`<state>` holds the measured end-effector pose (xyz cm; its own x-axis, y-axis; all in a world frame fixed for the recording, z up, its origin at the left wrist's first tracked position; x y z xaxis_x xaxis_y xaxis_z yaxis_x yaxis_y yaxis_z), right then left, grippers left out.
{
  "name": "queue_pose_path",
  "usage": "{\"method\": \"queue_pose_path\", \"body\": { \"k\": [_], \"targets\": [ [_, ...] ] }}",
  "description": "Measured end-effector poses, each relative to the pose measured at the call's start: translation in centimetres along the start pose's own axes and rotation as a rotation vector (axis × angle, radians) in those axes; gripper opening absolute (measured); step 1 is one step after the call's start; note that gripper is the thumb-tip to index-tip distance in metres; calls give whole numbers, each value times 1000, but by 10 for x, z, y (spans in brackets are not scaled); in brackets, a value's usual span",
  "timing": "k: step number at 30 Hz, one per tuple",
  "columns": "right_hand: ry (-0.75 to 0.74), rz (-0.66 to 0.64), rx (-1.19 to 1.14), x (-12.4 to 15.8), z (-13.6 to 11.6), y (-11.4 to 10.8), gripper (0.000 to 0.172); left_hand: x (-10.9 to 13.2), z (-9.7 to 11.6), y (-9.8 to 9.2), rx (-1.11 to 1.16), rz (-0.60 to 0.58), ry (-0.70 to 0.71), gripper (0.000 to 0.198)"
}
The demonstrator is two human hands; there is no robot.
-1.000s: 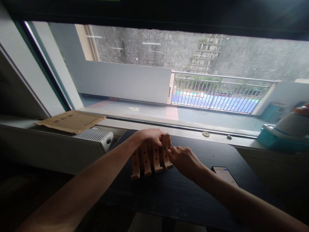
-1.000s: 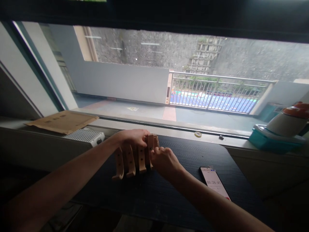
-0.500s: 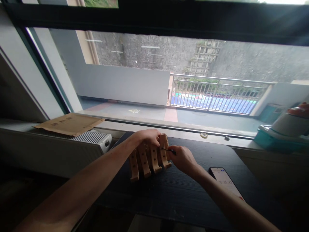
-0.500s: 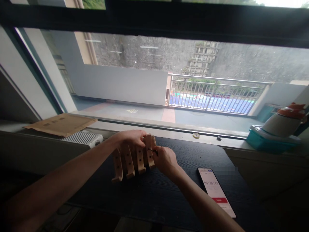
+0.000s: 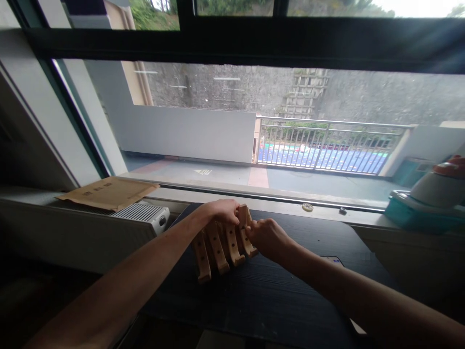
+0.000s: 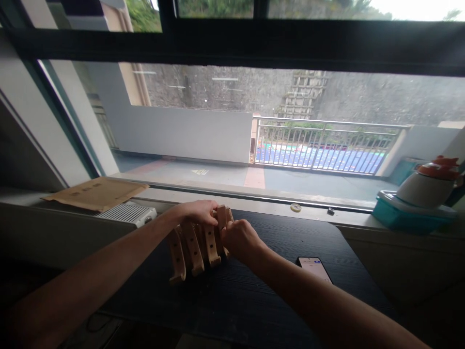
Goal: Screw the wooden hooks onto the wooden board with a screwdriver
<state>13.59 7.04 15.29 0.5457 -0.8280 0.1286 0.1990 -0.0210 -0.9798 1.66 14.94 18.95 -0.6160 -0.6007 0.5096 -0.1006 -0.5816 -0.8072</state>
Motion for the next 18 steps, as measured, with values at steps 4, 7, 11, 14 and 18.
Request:
{"method": "queue_pose_path", "body": {
  "k": [4, 7, 11, 14, 18],
  "targets": [
    [138, -10, -88, -2, 3, 7, 20, -2, -3, 0, 5, 9, -7, 26],
    [260, -9, -157, -3, 9, 14, 28, -3, -3, 1, 1, 20, -20, 25],
    [300, 5, -168, -3, 12, 15, 30, -2, -1, 1, 2, 27, -36, 27],
    [226, 7, -106, -1, 6, 10, 24, 0, 0, 1, 14, 22, -46, 30],
    [56, 4, -6, 0, -3, 3, 23, 3, 3, 2, 22, 16, -47, 29]
  ]
}}
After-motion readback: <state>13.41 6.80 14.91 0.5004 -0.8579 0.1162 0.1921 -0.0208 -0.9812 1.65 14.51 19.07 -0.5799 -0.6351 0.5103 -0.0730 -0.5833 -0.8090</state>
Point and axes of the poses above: each hand's wrist, its own x-axis away from the middle knuckle, its own y-axis out of the palm, z = x × y, the point moved 3 cm from there along -x, towards the middle knuckle, and after that the axes turned 13 degrees about -z, right-handed, at the moved point
